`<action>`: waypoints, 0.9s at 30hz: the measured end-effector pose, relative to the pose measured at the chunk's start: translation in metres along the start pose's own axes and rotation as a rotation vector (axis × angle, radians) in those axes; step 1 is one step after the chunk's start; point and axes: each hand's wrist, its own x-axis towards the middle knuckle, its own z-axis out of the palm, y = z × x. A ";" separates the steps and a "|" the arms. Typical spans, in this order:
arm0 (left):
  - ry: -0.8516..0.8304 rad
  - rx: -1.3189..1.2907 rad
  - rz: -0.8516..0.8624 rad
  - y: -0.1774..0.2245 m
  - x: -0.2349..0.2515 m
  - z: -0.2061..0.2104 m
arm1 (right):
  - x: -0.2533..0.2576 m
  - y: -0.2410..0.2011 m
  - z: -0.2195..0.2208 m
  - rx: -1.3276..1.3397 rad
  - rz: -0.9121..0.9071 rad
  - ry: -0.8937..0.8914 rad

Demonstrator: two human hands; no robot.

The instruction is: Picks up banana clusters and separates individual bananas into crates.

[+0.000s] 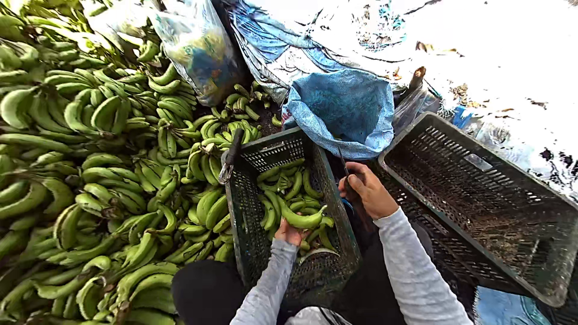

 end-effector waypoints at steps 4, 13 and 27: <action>0.061 -0.075 0.235 0.078 -0.018 0.033 | -0.031 0.019 0.054 -0.258 0.091 -0.241; -0.165 0.212 0.331 0.132 -0.074 0.017 | -0.074 0.026 0.123 -0.174 -0.008 -0.359; -0.561 0.209 0.849 0.115 -0.085 -0.004 | -0.084 0.027 0.139 0.239 0.016 -0.157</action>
